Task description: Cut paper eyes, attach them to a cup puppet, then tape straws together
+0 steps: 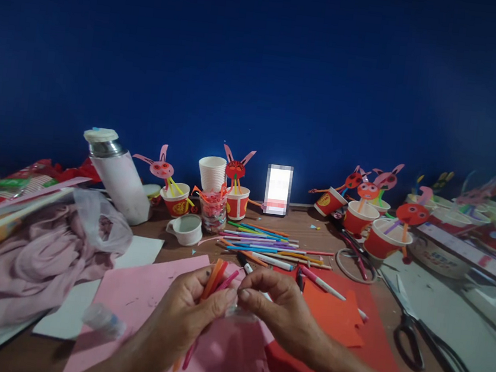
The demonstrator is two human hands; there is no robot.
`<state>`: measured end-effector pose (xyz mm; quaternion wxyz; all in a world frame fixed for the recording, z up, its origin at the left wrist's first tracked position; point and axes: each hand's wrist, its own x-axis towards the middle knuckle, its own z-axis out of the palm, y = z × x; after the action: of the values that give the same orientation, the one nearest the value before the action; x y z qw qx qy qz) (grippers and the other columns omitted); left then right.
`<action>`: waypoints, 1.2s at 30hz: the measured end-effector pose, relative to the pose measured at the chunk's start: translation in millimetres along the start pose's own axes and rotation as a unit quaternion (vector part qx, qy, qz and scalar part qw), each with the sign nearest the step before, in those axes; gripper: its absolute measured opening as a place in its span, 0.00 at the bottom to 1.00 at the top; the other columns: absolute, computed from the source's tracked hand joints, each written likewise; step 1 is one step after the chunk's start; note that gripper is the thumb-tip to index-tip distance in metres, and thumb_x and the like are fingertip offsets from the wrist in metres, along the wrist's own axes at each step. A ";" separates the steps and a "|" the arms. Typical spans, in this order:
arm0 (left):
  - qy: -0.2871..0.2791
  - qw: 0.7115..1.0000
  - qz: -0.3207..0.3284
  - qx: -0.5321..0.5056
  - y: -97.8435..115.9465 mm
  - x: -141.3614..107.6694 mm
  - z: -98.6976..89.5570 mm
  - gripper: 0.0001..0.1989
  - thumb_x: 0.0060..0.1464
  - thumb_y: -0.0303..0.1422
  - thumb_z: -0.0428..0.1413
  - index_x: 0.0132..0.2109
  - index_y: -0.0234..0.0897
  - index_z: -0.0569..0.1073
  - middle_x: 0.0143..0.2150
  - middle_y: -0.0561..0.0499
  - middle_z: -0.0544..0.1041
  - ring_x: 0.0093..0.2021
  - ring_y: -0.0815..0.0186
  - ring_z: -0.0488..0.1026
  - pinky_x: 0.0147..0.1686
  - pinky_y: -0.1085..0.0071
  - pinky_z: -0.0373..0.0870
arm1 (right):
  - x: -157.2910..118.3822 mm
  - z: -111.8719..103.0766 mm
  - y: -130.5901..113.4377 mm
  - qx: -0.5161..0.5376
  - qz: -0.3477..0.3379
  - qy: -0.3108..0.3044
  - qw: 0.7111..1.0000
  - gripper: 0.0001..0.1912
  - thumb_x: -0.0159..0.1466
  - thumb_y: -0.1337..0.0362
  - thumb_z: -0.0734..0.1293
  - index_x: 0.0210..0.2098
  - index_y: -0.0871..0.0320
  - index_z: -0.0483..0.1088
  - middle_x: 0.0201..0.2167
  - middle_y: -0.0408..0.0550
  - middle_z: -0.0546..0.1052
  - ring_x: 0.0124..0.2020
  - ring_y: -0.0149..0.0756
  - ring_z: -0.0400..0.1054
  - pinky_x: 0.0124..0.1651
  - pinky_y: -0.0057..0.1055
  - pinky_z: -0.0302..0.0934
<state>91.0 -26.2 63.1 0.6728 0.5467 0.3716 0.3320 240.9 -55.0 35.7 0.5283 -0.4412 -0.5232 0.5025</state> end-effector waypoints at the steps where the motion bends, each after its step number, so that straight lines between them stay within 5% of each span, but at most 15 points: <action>1: -0.004 1.000 -0.004 0.001 -0.8 0.9 -0.8 0.12 0.45 0.38 0.58 0.32 0.33 0.69 0.17 0.61 0.57 0.16 0.79 0.49 0.15 0.81 0.46 | 0.4 -0.4 0.5 -0.003 0.000 0.006 1.000 0.10 0.55 0.59 0.66 0.25 0.61 0.67 0.21 0.40 0.67 0.22 0.25 0.61 0.27 0.22 0.56; 7: -0.027 0.999 -0.022 -0.012 -5.7 7.1 -6.4 0.20 0.46 0.48 0.53 0.24 0.34 0.62 0.15 0.61 0.55 0.14 0.79 0.45 0.14 0.78 0.41 | 2.2 -3.1 2.9 -0.021 -0.007 0.025 0.999 0.10 0.56 0.59 0.65 0.26 0.60 0.68 0.22 0.41 0.69 0.23 0.27 0.63 0.27 0.24 0.57; 16: -0.019 0.998 -0.041 -0.045 -10.3 8.3 -9.4 0.16 0.51 0.44 0.50 0.30 0.33 0.66 0.16 0.59 0.58 0.16 0.77 0.48 0.16 0.77 0.41 | 1.0 -4.8 -7.2 -0.115 -0.029 0.053 0.992 0.08 0.56 0.63 0.64 0.23 0.60 0.66 0.20 0.39 0.65 0.23 0.25 0.57 0.27 0.23 0.53; 22: -0.008 0.999 -0.043 -0.014 -12.3 10.8 -9.1 0.22 0.50 0.48 0.49 0.21 0.33 0.61 0.15 0.59 0.55 0.16 0.78 0.47 0.15 0.78 0.41 | 1.9 -6.1 -9.9 -0.127 -0.010 0.044 0.991 0.08 0.56 0.64 0.63 0.22 0.60 0.65 0.19 0.40 0.67 0.22 0.26 0.59 0.26 0.22 0.54; 36: 0.012 0.994 -0.088 -0.063 -31.4 18.1 -2.4 0.22 0.43 0.51 0.55 0.30 0.33 0.66 0.17 0.60 0.59 0.14 0.81 0.49 0.14 0.82 0.44 | 11.2 -22.7 -17.7 -0.129 -0.014 0.097 0.987 0.05 0.55 0.66 0.62 0.24 0.60 0.67 0.21 0.41 0.68 0.23 0.27 0.59 0.27 0.23 0.55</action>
<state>99.3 -15.3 29.4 0.7281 0.4643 0.4047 0.3007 264.1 -44.4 53.1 0.5220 -0.5448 -0.5361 0.3785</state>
